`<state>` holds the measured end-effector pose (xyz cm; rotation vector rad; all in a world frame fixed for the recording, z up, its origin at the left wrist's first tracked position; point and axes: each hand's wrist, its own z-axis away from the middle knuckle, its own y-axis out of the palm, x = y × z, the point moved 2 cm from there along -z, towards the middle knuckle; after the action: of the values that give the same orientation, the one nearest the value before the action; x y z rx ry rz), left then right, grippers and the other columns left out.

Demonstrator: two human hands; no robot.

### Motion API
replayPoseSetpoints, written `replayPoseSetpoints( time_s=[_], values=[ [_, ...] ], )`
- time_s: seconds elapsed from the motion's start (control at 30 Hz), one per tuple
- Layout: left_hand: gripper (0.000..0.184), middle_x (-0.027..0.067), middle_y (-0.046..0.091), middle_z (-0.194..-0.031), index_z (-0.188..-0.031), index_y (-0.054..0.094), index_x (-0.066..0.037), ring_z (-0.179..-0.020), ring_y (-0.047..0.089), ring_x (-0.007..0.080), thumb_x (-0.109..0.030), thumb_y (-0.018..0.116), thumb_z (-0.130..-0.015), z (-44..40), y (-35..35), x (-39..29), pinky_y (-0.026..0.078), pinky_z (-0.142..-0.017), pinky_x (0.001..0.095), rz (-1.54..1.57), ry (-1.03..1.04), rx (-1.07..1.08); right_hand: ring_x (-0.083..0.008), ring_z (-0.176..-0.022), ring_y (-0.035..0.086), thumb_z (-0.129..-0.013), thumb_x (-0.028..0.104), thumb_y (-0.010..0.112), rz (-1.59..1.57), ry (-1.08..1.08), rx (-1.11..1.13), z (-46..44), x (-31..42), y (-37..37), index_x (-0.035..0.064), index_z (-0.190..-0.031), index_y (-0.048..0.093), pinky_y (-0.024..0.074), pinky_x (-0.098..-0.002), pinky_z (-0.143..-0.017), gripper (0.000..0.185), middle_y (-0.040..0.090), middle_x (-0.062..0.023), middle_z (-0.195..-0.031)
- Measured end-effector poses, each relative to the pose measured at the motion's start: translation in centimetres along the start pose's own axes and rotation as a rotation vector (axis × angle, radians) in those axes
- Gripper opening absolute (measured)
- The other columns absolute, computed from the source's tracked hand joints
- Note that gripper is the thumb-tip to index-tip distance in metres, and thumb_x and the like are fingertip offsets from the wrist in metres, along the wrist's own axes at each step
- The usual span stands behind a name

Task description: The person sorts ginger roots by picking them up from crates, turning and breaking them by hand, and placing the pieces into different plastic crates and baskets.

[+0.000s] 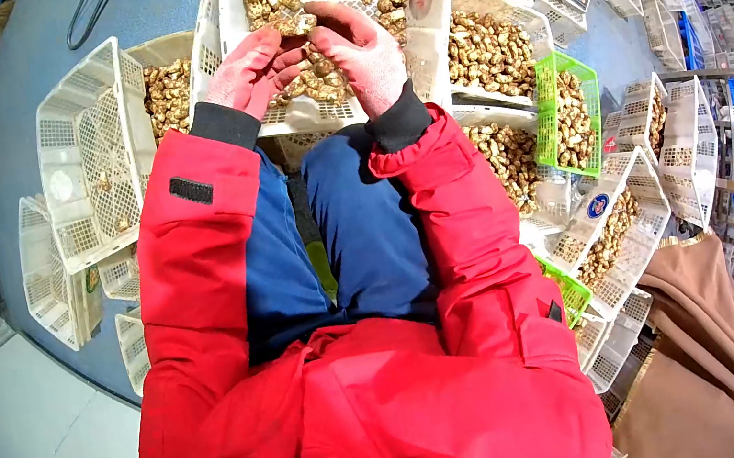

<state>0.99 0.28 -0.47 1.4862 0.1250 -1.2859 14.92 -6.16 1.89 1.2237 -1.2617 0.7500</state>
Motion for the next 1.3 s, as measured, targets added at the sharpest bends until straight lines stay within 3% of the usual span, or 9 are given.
replayPoseSetpoints(
  time_s=[0.27, 0.47, 0.53, 0.67, 0.73, 0.77, 1.0, 1.13, 1.3],
  values=[
    [0.033, 0.0107, 0.056, -0.101, -0.116, 0.045, 0.002, -0.086, 0.058, 0.018, -0.019, 0.043, -0.091, -0.3, -0.5, 0.3, 0.048, -0.076, 0.0274, -0.189, -0.063, 0.031, -0.0073, -0.078, 0.053, -0.076, 0.001, 0.06, 0.183, -0.05, -0.127, 1.7, 2.1, -2.3, 0.0002, -0.113, 0.054, 0.0426, -0.0181, -0.069, 0.037, 0.059, -0.0042, -0.093],
    [0.036, 0.0128, 0.056, -0.103, -0.114, 0.046, 0.004, -0.088, 0.057, 0.0175, -0.023, 0.043, -0.09, -0.5, -0.9, -0.1, 0.048, -0.078, 0.0267, -0.141, -0.003, -0.023, -0.0163, -0.092, 0.057, -0.078, 0.001, 0.058, 0.413, -0.775, -0.527, -4.9, 9.7, -13.6, -0.0013, -0.116, 0.05, 0.0447, -0.0252, -0.081, 0.039, 0.06, -0.0115, -0.102],
    [0.038, 0.013, 0.056, -0.104, -0.114, 0.046, 0.004, -0.088, 0.057, 0.0181, -0.025, 0.043, -0.09, -0.6, -1.4, -0.3, 0.048, -0.078, 0.0273, -0.111, 0.008, -0.016, -0.0206, -0.101, 0.051, -0.081, 0.006, 0.055, 0.951, -0.536, -0.663, -11.4, 7.5, -20.5, -0.0049, -0.12, 0.041, 0.0414, -0.0299, -0.085, 0.043, 0.052, -0.0146, -0.113],
    [0.038, 0.0143, 0.057, -0.103, -0.115, 0.044, 0.006, -0.088, 0.058, 0.018, -0.024, 0.042, -0.09, -1.0, -1.6, -0.4, 0.049, -0.077, 0.0273, -0.053, 0.067, -0.067, -0.015, -0.086, 0.059, -0.079, 0.022, 0.058, 1.018, -0.051, -0.131, -9.6, 2.0, -13.7, 0.0066, -0.109, 0.058, 0.0455, -0.0255, -0.076, 0.034, 0.063, -0.009, -0.096],
    [0.037, 0.0141, 0.057, -0.102, -0.115, 0.044, 0.005, -0.087, 0.058, 0.0173, -0.023, 0.042, -0.091, -0.6, -1.0, -0.6, 0.049, -0.076, 0.0267, -0.073, 0.058, -0.084, -0.0183, -0.077, 0.061, -0.077, 0.031, 0.057, 0.919, -0.217, 0.12, -11.1, -6.8, -13.4, 0.0134, -0.103, 0.062, 0.0462, -0.027, -0.071, 0.032, 0.065, -0.0079, -0.082],
    [0.037, 0.0139, 0.057, -0.102, -0.115, 0.044, 0.005, -0.086, 0.058, 0.0168, -0.022, 0.042, -0.091, -0.4, -0.8, -0.5, 0.049, -0.075, 0.0261, -0.098, 0.042, -0.095, -0.0201, -0.082, 0.061, -0.078, 0.033, 0.055, 1.008, 0.199, 0.115, -10.6, -7.5, -11.4, 0.0135, -0.104, 0.062, 0.0458, -0.0282, -0.074, 0.033, 0.063, -0.01, -0.092],
    [0.038, 0.0141, 0.057, -0.101, -0.115, 0.045, 0.006, -0.088, 0.057, 0.0184, -0.024, 0.04, -0.091, -1.1, -1.4, -0.8, 0.047, -0.076, 0.0267, -0.053, 0.017, -0.067, -0.0243, -0.097, 0.056, -0.077, 0.037, 0.058, 1.763, 0.132, -0.02, -13.4, -17.0, -8.9, 0.0173, -0.103, 0.056, 0.0471, -0.0351, -0.078, 0.033, 0.059, -0.0091, -0.101],
    [0.04, 0.0141, 0.057, -0.103, -0.115, 0.045, 0.005, -0.089, 0.057, 0.0184, -0.026, 0.041, -0.091, -1.0, -0.8, -0.7, 0.046, -0.077, 0.0272, -0.105, 0.032, -0.093, -0.0206, -0.087, 0.059, -0.076, 0.025, 0.06, 1.148, 0.025, -0.034, -13.6, -17.1, -11.5, 0.0162, -0.114, 0.054, 0.0476, -0.0306, -0.072, 0.039, 0.062, -0.0081, -0.1],
    [0.036, 0.0149, 0.058, -0.097, -0.111, 0.048, 0.006, -0.081, 0.06, 0.0178, -0.022, 0.047, -0.088, -1.1, -1.1, -0.4, 0.05, -0.069, 0.0251, -0.022, 0.061, -0.08, -0.0259, -0.097, 0.055, -0.086, 0.009, 0.05, -0.566, 0.264, 0.103, -8.4, -13.4, -12.6, 0.0056, -0.126, 0.035, 0.0468, -0.0376, -0.082, 0.043, 0.055, -0.0117, -0.106]
  ],
)
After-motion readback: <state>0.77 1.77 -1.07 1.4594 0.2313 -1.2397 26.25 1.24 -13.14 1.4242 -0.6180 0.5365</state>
